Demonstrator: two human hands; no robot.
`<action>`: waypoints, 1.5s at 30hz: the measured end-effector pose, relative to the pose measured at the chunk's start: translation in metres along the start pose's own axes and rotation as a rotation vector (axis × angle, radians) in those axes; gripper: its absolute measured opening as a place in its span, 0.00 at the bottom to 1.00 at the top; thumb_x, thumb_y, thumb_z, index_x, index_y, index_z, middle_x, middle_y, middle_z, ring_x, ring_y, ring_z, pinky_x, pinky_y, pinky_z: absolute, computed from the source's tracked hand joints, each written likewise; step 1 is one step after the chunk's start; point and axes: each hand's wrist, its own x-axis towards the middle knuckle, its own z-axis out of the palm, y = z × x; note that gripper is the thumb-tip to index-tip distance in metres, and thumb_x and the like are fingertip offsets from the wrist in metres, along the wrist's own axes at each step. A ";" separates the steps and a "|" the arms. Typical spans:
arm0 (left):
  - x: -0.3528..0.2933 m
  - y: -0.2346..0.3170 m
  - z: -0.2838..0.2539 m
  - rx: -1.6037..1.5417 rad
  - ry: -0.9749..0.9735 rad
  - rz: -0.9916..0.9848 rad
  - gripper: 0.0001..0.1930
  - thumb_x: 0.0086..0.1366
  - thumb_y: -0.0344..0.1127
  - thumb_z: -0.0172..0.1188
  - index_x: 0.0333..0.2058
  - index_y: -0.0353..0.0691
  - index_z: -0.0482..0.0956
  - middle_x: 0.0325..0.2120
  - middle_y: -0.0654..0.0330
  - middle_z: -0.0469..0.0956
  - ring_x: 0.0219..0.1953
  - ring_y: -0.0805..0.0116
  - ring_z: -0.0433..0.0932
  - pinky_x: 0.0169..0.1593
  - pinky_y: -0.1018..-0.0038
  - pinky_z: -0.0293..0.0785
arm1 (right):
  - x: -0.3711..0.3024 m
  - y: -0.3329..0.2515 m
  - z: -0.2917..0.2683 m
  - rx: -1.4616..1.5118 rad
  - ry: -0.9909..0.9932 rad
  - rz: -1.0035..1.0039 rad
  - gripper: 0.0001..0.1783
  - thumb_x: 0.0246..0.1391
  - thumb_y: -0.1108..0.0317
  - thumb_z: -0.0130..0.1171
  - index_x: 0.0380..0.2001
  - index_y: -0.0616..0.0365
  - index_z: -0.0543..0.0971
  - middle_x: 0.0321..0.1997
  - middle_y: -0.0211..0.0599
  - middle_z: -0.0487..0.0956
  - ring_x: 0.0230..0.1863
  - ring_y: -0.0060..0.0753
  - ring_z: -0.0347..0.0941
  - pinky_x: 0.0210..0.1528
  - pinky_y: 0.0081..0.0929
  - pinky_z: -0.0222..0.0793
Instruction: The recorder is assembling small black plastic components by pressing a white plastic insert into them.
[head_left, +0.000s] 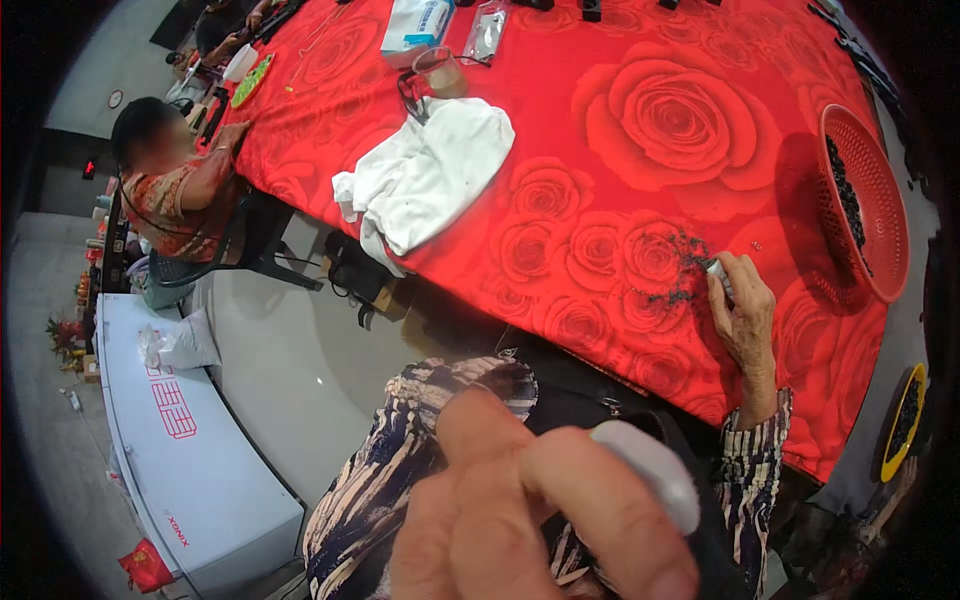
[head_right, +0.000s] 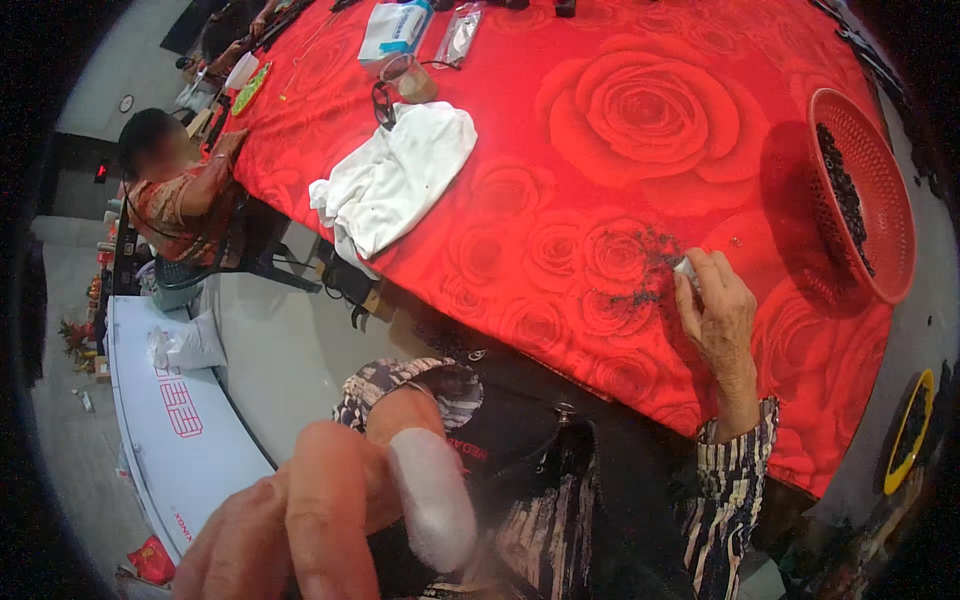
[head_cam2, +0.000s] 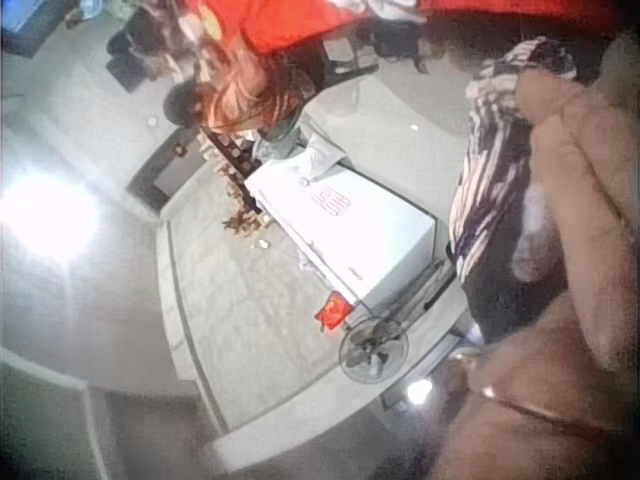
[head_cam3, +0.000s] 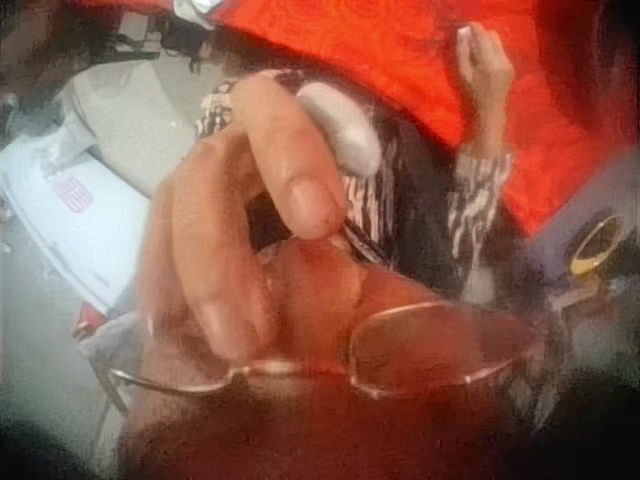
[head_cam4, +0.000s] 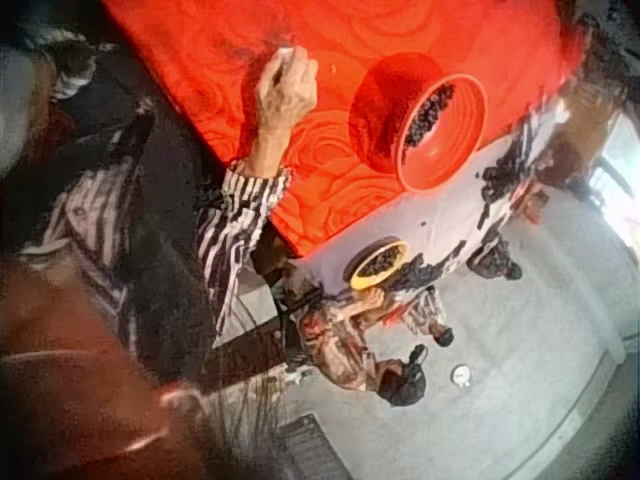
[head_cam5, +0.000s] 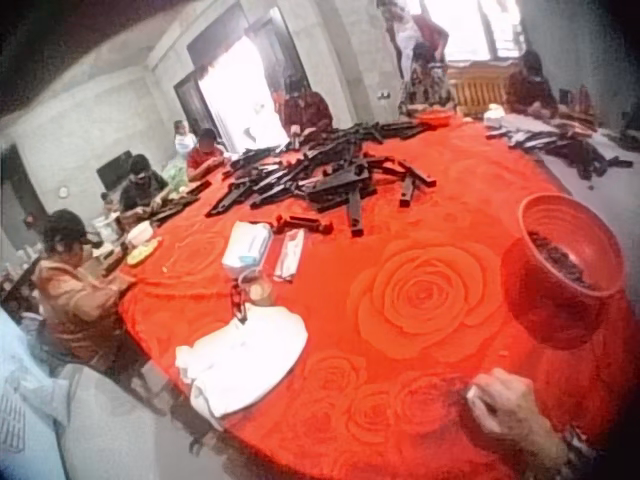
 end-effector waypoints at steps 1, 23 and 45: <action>0.001 0.005 -0.002 0.073 0.039 -0.126 0.13 0.58 0.30 0.57 0.42 0.42 0.73 0.41 0.66 0.76 0.50 0.59 0.68 0.54 0.66 0.64 | -0.002 0.002 -0.003 -0.017 0.005 0.011 0.11 0.48 0.75 0.55 0.38 0.62 0.72 0.26 0.43 0.70 0.26 0.45 0.70 0.27 0.35 0.66; 0.128 -0.209 -0.007 0.456 -1.211 0.081 0.13 0.54 0.27 0.62 0.40 0.35 0.76 0.37 0.56 0.75 0.40 0.66 0.75 0.40 0.74 0.71 | -0.008 0.009 0.016 0.700 0.186 0.428 0.12 0.47 0.68 0.59 0.35 0.62 0.76 0.29 0.45 0.76 0.30 0.35 0.75 0.31 0.29 0.68; 0.193 -0.350 0.081 0.782 -1.079 0.481 0.17 0.55 0.39 0.63 0.41 0.36 0.76 0.36 0.52 0.77 0.39 0.60 0.75 0.44 0.67 0.71 | -0.013 0.010 -0.009 1.092 0.753 0.589 0.06 0.56 0.72 0.52 0.33 0.63 0.76 0.18 0.15 0.64 0.18 0.07 0.53 0.18 0.12 0.48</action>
